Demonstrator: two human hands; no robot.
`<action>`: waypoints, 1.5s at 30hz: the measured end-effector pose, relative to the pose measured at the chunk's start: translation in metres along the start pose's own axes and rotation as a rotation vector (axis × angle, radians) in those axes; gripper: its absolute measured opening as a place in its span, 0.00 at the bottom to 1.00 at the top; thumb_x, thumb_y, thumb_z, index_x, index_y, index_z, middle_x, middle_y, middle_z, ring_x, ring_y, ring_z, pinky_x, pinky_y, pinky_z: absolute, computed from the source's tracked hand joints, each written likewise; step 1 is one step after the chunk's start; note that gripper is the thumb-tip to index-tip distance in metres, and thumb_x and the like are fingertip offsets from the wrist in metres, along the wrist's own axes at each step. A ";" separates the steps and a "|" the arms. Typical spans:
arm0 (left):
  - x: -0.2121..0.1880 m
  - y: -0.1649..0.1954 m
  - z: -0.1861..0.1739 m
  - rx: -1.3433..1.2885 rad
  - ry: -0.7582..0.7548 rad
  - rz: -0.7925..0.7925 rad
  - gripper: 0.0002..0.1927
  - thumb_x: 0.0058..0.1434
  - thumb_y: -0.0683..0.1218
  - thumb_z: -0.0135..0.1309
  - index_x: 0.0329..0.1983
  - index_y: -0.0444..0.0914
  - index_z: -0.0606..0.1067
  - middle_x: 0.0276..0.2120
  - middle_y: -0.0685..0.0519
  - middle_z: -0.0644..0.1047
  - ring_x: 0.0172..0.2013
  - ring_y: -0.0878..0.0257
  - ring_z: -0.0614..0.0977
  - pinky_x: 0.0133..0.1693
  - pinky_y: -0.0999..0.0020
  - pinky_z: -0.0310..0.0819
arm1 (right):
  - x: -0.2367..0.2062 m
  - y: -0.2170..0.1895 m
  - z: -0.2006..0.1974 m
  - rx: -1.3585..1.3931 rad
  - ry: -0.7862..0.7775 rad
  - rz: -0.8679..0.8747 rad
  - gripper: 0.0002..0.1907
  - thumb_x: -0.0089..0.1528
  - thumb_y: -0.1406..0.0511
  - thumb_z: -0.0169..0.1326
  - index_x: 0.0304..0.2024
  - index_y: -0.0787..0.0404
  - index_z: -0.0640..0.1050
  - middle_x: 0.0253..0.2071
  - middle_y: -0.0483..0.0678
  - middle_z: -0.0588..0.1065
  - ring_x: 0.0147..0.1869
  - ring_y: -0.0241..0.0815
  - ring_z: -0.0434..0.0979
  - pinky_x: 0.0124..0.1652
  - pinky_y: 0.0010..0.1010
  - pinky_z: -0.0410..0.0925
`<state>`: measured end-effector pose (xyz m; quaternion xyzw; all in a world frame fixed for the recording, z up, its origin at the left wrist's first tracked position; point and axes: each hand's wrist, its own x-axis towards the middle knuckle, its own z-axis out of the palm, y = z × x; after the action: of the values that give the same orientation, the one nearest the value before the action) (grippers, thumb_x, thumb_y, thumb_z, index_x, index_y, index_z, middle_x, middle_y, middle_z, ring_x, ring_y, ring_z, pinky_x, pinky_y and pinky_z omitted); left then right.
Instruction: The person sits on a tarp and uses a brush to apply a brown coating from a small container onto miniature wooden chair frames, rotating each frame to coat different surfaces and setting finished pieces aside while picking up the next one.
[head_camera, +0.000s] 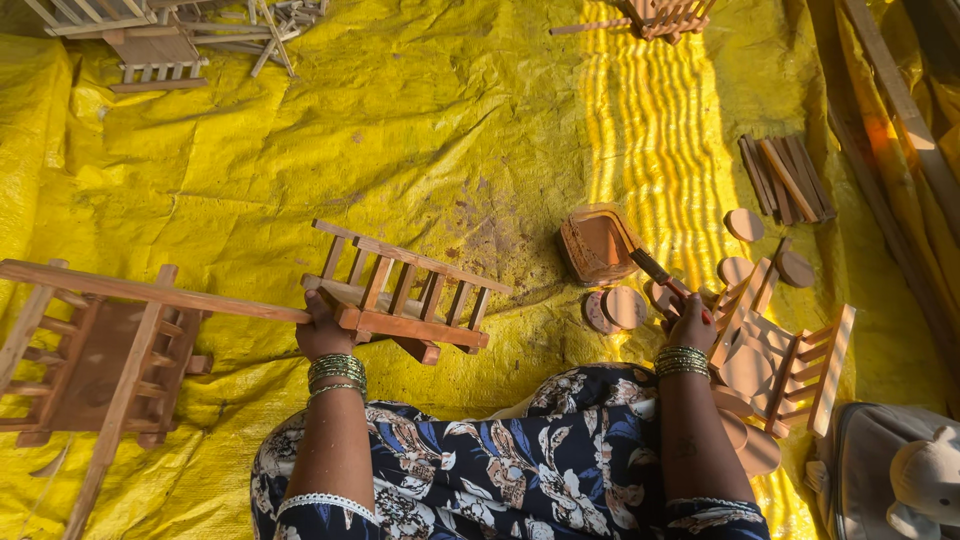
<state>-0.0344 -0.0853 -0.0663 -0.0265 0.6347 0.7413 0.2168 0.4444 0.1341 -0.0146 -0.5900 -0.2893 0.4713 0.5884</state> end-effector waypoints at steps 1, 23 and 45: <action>-0.002 0.003 0.001 0.014 0.011 -0.026 0.32 0.68 0.65 0.51 0.50 0.30 0.76 0.40 0.44 0.82 0.35 0.55 0.86 0.30 0.61 0.84 | -0.002 -0.002 0.000 -0.016 0.007 -0.010 0.14 0.68 0.55 0.54 0.46 0.58 0.77 0.36 0.45 0.81 0.26 0.33 0.73 0.26 0.26 0.65; -0.007 0.006 0.000 0.069 0.025 -0.056 0.33 0.66 0.67 0.49 0.52 0.32 0.74 0.41 0.43 0.82 0.34 0.55 0.87 0.26 0.60 0.87 | -0.127 0.054 0.023 0.193 -0.796 0.143 0.15 0.69 0.62 0.52 0.49 0.70 0.77 0.34 0.50 0.78 0.38 0.41 0.76 0.42 0.33 0.69; 0.000 -0.006 -0.001 0.029 -0.027 -0.002 0.33 0.68 0.66 0.50 0.51 0.30 0.75 0.41 0.43 0.83 0.36 0.53 0.87 0.27 0.58 0.85 | -0.192 -0.003 0.036 -0.573 -1.101 -0.821 0.09 0.64 0.65 0.58 0.43 0.65 0.82 0.34 0.52 0.81 0.35 0.45 0.83 0.35 0.35 0.74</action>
<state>-0.0326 -0.0853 -0.0718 -0.0142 0.6423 0.7322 0.2262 0.3376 -0.0223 0.0344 -0.2433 -0.8509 0.3471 0.3103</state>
